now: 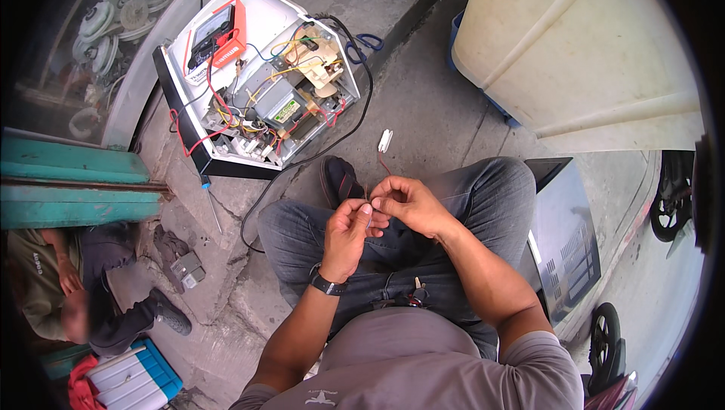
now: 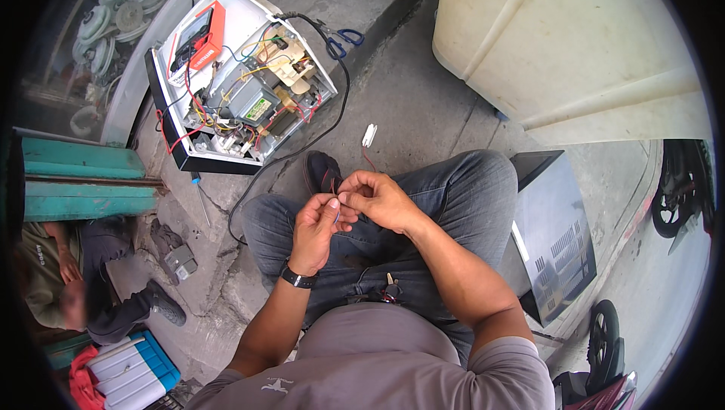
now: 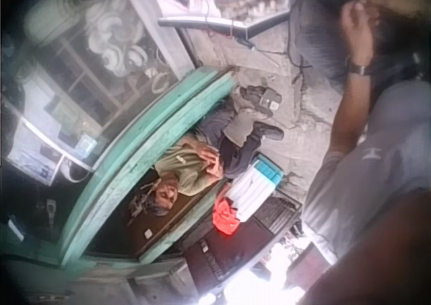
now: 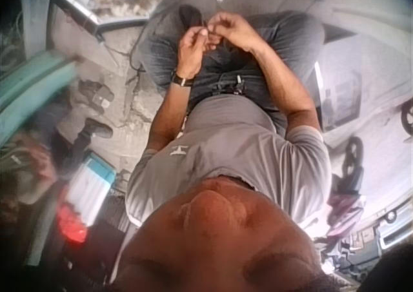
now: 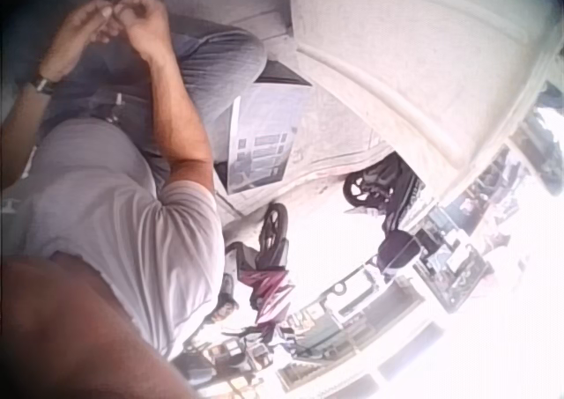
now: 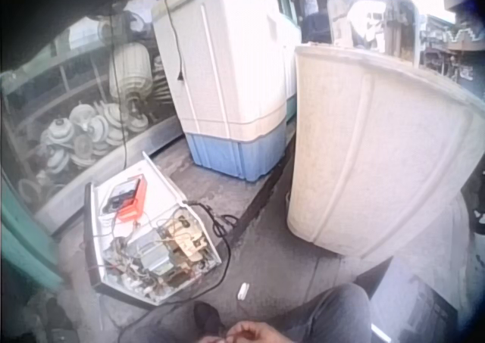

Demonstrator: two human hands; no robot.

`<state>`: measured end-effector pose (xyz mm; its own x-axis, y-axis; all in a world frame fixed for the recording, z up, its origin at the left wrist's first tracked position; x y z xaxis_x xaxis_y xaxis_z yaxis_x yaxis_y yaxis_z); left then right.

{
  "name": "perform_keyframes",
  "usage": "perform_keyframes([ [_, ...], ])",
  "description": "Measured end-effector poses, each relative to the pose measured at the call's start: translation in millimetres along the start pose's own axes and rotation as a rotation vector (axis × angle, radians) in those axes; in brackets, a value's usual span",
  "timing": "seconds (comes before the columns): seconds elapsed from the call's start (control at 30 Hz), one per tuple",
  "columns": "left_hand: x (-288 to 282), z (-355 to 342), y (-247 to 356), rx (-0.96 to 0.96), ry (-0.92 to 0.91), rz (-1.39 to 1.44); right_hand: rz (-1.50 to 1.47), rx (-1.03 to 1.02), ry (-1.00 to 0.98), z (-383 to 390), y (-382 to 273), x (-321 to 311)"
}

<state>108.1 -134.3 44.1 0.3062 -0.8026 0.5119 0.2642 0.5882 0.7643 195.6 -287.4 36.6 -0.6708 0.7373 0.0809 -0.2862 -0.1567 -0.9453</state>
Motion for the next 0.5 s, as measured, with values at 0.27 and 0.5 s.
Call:
perform_keyframes([
  [0.27,0.8,-0.5,0.3,0.004,-0.007,-0.085,0.003,-0.027,-0.006,-2.2,7.6,-0.2],
  [0.5,1.1,-1.3,0.2,0.014,0.017,-0.055,0.037,-0.034,0.061,-2.9,7.5,0.8],
])
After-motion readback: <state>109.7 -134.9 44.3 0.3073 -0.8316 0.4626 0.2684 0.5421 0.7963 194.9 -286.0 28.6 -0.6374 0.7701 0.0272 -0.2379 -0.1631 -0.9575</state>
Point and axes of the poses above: each hand's wrist, its own z-axis away from the middle knuckle, its own x-axis out of the palm, y = z × x, the point moved 2 cm from there along -z, towards the middle knuckle, and after that the axes turned 15 degrees about z, right-handed, at the moved point
